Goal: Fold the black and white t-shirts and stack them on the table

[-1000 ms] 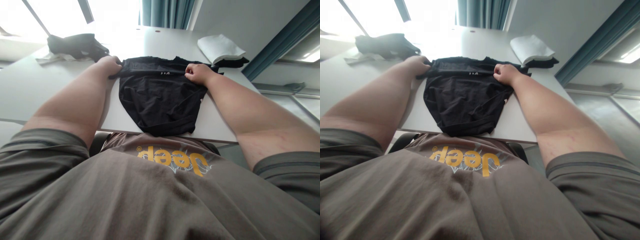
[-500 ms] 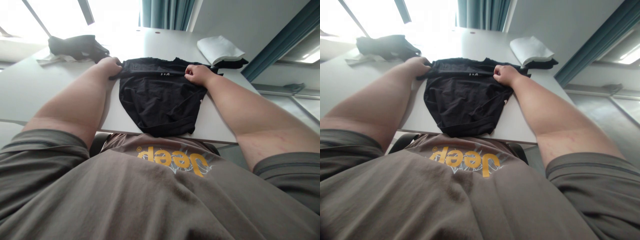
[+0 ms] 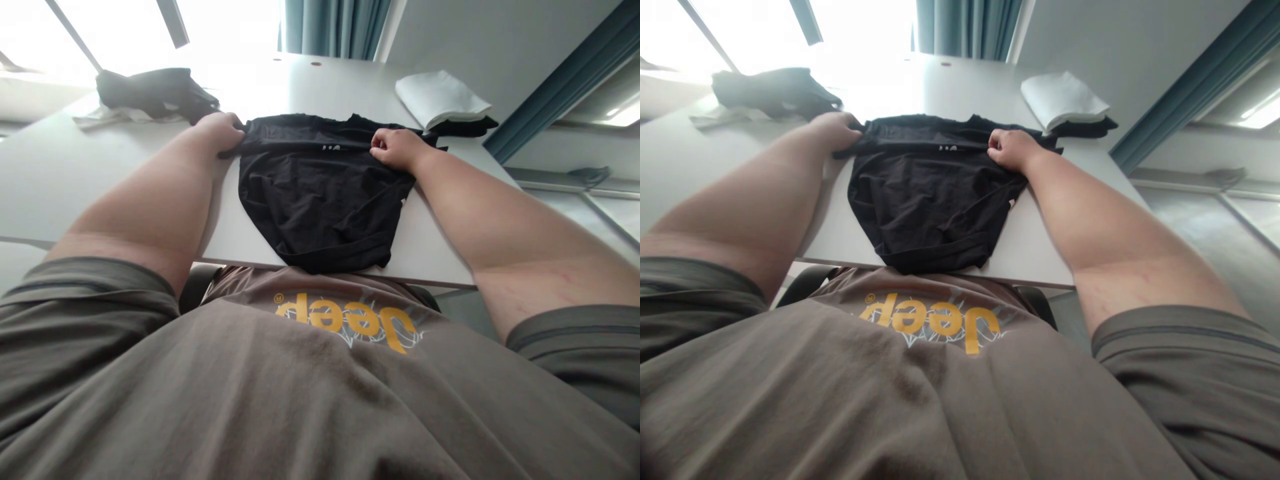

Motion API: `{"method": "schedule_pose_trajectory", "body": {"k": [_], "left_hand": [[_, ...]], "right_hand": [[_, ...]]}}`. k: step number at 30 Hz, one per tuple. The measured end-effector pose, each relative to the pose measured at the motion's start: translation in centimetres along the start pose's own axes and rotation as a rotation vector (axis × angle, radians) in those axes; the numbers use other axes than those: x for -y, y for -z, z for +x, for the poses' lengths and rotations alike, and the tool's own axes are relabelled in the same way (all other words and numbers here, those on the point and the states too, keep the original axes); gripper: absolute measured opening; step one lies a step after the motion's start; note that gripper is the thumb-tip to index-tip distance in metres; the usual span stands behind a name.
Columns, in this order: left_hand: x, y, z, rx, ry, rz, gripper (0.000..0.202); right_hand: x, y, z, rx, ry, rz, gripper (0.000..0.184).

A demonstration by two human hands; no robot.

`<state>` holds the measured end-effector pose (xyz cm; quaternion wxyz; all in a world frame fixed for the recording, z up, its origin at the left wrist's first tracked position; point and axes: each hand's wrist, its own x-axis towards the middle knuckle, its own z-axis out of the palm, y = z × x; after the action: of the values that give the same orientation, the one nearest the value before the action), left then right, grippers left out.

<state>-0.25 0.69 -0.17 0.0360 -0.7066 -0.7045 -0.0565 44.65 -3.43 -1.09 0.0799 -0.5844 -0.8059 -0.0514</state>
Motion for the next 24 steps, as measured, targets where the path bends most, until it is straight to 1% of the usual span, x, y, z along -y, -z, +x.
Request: {"method": "schedule_pose_trajectory", "body": {"k": [8,14,19,24], "left_hand": [[-0.09,0.15,-0.07,0.004,0.01,-0.019,0.057],[0.25,-0.02,0.33,0.005,0.002,-0.02,0.063],[0.06,0.21,-0.08,0.009,-0.002,-0.053,0.059],[-0.21,0.41,-0.41,0.011,0.005,-0.028,0.057]], "right_hand": [[-0.31,-0.15,0.22,-0.006,0.006,-0.011,0.03],[-0.18,-0.01,0.15,0.005,0.003,-0.005,0.03],[0.08,0.2,0.0,0.015,-0.002,-0.007,0.031],[0.26,0.35,-0.14,0.012,-0.009,-0.005,0.033]]}}
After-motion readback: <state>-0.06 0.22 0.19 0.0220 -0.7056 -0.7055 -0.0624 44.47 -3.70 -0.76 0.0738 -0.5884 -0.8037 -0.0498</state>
